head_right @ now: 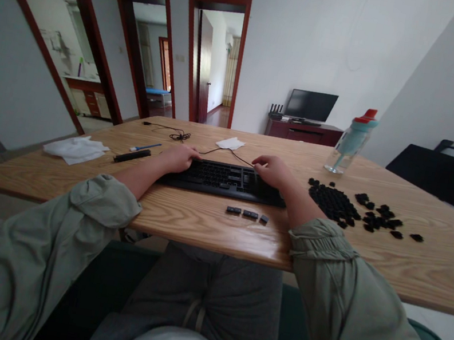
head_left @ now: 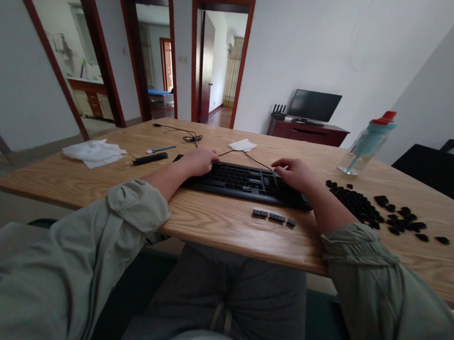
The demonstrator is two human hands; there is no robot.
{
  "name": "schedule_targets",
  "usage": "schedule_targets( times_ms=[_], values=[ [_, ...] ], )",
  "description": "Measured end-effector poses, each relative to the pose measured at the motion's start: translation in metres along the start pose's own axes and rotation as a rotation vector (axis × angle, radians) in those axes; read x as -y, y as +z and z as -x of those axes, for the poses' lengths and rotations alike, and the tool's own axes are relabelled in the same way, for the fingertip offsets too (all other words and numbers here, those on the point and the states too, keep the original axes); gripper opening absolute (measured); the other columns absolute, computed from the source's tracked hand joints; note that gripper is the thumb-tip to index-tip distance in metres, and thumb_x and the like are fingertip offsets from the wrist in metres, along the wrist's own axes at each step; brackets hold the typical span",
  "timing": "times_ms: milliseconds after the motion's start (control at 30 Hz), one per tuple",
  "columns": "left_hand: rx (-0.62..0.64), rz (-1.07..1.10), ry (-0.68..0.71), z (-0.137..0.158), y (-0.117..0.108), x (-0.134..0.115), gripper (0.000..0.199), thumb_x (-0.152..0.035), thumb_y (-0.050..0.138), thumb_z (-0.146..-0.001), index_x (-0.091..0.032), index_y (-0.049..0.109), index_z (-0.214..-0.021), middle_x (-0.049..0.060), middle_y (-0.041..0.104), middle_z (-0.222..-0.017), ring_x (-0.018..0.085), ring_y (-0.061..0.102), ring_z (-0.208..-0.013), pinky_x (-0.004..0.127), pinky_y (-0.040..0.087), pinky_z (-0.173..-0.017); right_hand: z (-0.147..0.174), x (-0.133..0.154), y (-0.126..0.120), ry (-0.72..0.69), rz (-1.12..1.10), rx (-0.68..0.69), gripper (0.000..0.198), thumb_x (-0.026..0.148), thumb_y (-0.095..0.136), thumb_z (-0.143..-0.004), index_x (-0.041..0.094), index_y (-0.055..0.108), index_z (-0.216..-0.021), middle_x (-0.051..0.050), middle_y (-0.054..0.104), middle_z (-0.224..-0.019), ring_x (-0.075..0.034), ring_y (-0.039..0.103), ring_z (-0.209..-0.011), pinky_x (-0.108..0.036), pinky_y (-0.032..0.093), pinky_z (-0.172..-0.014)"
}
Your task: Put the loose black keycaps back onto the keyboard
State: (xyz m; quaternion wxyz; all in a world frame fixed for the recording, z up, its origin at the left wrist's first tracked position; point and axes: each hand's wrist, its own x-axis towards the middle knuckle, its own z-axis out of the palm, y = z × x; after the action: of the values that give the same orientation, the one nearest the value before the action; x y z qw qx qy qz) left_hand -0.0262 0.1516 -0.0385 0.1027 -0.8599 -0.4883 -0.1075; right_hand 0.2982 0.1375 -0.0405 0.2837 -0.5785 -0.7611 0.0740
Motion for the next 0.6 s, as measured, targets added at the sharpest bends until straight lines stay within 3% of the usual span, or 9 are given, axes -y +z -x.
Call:
schedule_targets(
  times_ms=[300, 400, 500, 600],
  values=[
    [0.094, -0.095, -0.032, 0.0, -0.007, -0.014, 0.044, -0.011, 0.05, -0.081, -0.024, 0.075, -0.114, 0.007, 0.072, -0.115, 0.022, 0.065, -0.103, 0.029, 0.05, -0.089, 0.002, 0.008, -0.003, 0.0, 0.015, 0.005, 0.03, 0.02, 0.056, -0.087, 0.013, 0.077, -0.107, -0.011, 0.077, -0.098, -0.019, 0.067, -0.081, -0.027, 0.05, -0.076],
    [0.052, -0.104, -0.002, 0.004, -0.013, -0.025, 0.038, -0.014, 0.052, -0.082, -0.023, 0.076, -0.109, 0.008, 0.072, -0.112, 0.023, 0.065, -0.102, 0.03, 0.05, -0.088, 0.002, 0.007, -0.003, 0.002, 0.015, 0.009, 0.03, 0.02, 0.056, -0.087, 0.013, 0.076, -0.108, -0.011, 0.076, -0.1, -0.019, 0.068, -0.083, -0.027, 0.05, -0.077],
    [-0.083, 0.043, 0.216, 0.015, -0.024, -0.056, 0.028, -0.022, 0.054, -0.086, -0.022, 0.076, -0.104, 0.007, 0.072, -0.108, 0.022, 0.064, -0.102, 0.031, 0.048, -0.092, -0.002, 0.001, 0.0, -0.012, 0.013, 0.003, 0.031, 0.022, 0.055, -0.088, 0.014, 0.076, -0.109, -0.011, 0.076, -0.103, -0.02, 0.068, -0.086, -0.028, 0.051, -0.077],
    [-0.048, 0.295, 0.472, 0.029, -0.036, -0.094, 0.026, -0.034, 0.059, -0.089, -0.021, 0.075, -0.103, 0.006, 0.073, -0.1, 0.018, 0.065, -0.091, 0.029, 0.049, -0.087, -0.005, -0.007, 0.003, -0.043, 0.008, -0.009, 0.031, 0.021, 0.056, -0.086, 0.014, 0.076, -0.108, -0.011, 0.076, -0.107, -0.021, 0.069, -0.089, -0.028, 0.051, -0.079]
  ],
)
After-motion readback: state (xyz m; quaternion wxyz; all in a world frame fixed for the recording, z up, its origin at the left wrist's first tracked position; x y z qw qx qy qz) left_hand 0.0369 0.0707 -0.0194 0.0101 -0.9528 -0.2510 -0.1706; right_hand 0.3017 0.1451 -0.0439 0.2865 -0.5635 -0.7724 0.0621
